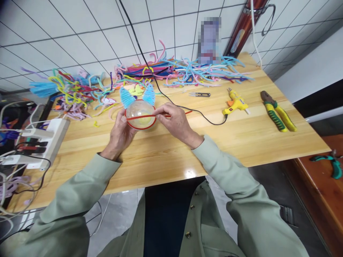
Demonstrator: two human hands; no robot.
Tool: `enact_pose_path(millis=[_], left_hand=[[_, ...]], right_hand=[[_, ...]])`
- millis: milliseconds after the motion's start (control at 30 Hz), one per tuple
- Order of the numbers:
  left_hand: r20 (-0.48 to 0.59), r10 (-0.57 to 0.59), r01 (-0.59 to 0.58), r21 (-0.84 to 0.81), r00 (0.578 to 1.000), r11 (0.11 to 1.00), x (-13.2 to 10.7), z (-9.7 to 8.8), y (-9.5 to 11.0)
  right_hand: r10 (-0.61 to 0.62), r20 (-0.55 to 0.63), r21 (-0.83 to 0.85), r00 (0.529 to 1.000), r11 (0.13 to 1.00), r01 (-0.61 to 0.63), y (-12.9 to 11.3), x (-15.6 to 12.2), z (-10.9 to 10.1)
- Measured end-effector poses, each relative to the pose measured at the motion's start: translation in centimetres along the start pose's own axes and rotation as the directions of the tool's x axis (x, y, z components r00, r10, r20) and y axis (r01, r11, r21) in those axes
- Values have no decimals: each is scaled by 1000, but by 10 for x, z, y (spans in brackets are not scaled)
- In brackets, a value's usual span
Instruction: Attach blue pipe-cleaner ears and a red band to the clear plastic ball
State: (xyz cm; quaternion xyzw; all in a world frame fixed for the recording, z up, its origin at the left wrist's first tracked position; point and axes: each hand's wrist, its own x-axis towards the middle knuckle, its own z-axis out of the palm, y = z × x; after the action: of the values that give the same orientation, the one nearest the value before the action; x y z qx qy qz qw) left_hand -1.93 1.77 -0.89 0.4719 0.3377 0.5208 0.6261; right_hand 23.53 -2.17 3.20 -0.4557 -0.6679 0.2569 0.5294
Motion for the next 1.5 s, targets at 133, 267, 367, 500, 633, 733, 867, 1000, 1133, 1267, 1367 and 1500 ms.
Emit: enact_pose_path(millis=[133,267,367,500,633,733,867,1000,1133,1267,1367,1500], left_hand=[[17,2,-2,-3,1000,1000,-1,0,0],[28,16,-17,2,999,1000,-1,-2,-1],[23,22,-22,-4,1000,1000,-1,-2,-1],[28,16,-16,1,999,1000,-1,0,1],[38,7,-7,-11,999,1000,0,-1,2],[38,-9,10,-18,999,1000,0,-1,3],[33,-14,15,-39,999,999,0,1,4],[30,-21,22,-38,999,999,-1,1,4],[47,-25,26,-28,999,999,-1,-1,3],[50,-26,28,-37,998,999,-1,-1,2],[48,-34,36,-41,998,999,-1,0,3],[37,-44,46,-59,998,997,-2,2,5]], right_hand=[[19,-3,41,1000,999,-19,0,-1,2],[56,-2,133,998,990,-55,1,-2,3],[80,14,178,997,981,-81,1,-1,3],[114,23,199,993,973,-117,3,1,2],[116,24,211,993,970,-118,4,2,2],[116,19,212,993,970,-117,4,2,2],[123,21,207,992,970,-125,5,2,2],[139,17,220,990,965,-139,5,2,2],[136,22,228,990,964,-138,6,2,2],[133,25,222,991,966,-135,9,2,3],[134,28,225,991,965,-137,10,1,3],[141,39,223,989,964,-146,8,0,2]])
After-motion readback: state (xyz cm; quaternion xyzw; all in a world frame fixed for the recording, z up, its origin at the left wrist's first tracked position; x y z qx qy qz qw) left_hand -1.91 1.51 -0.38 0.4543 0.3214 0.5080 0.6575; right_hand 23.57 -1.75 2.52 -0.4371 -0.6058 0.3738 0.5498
